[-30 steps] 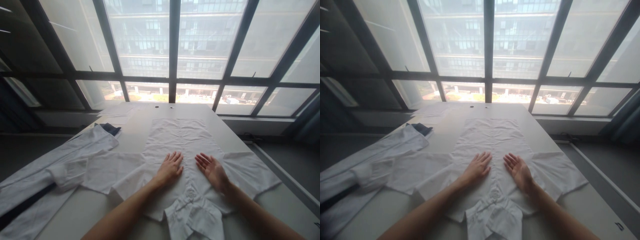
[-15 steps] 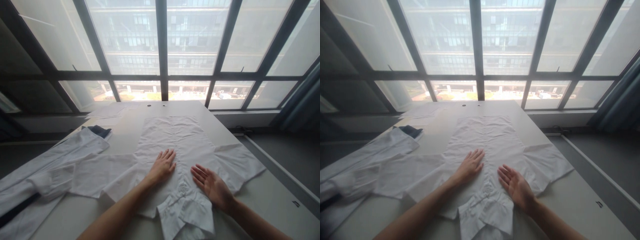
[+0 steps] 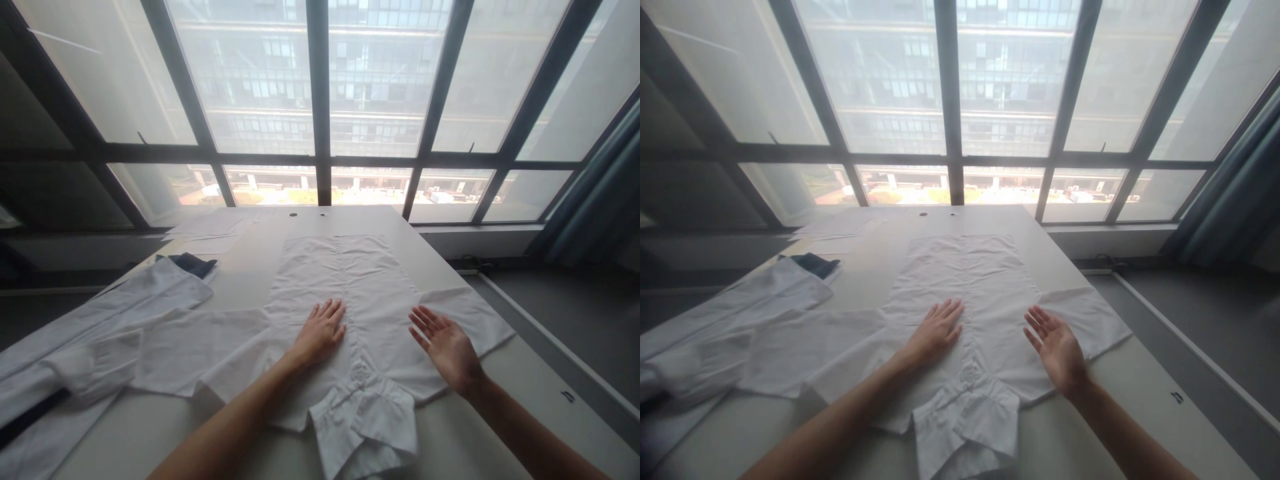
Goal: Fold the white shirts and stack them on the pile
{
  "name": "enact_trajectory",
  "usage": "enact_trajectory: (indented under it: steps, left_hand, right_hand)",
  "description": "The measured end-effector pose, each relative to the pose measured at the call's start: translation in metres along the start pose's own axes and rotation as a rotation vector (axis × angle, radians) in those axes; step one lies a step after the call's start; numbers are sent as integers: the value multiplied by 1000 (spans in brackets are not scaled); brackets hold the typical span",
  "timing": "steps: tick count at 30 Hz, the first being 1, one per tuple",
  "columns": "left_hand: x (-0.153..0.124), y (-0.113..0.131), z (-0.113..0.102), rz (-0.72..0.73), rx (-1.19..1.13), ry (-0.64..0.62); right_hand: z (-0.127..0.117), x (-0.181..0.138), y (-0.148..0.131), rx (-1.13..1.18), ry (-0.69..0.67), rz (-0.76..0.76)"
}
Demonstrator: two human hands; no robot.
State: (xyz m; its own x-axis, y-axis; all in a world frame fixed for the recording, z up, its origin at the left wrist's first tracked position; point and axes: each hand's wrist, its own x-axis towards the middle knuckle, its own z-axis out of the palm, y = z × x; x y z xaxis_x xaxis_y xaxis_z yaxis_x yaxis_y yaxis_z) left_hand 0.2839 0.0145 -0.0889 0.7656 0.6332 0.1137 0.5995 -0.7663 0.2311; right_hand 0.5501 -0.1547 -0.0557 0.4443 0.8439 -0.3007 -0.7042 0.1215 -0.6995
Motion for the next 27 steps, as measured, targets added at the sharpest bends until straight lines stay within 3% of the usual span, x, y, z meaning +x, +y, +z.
enact_trajectory:
  steps: [4,7,9,12,16,19,22,27]
  left_hand:
    - [0,1,-1,-4,12,2]
    - [-1,2,-2,-2,13,8]
    - [-1,2,-2,-2,10,13]
    - [-2,1,0,1,5,12]
    - [-2,0,1,5,-8,18]
    - [-2,0,1,3,-15,15]
    - [-2,2,0,-1,-23,7]
    - [-3,6,-4,-19,-25,2]
  right_hand:
    - [51,7,28,6,-127,47]
    - [66,3,53,18,-224,140]
    - [60,-3,66,12,-270,218]
    - [32,-8,68,21,-274,271]
    - [-10,-9,41,40,-213,261]
    - [-16,-6,18,39,-162,217]
    - [7,3,6,28,-180,138]
    - [80,40,13,51,-289,50]
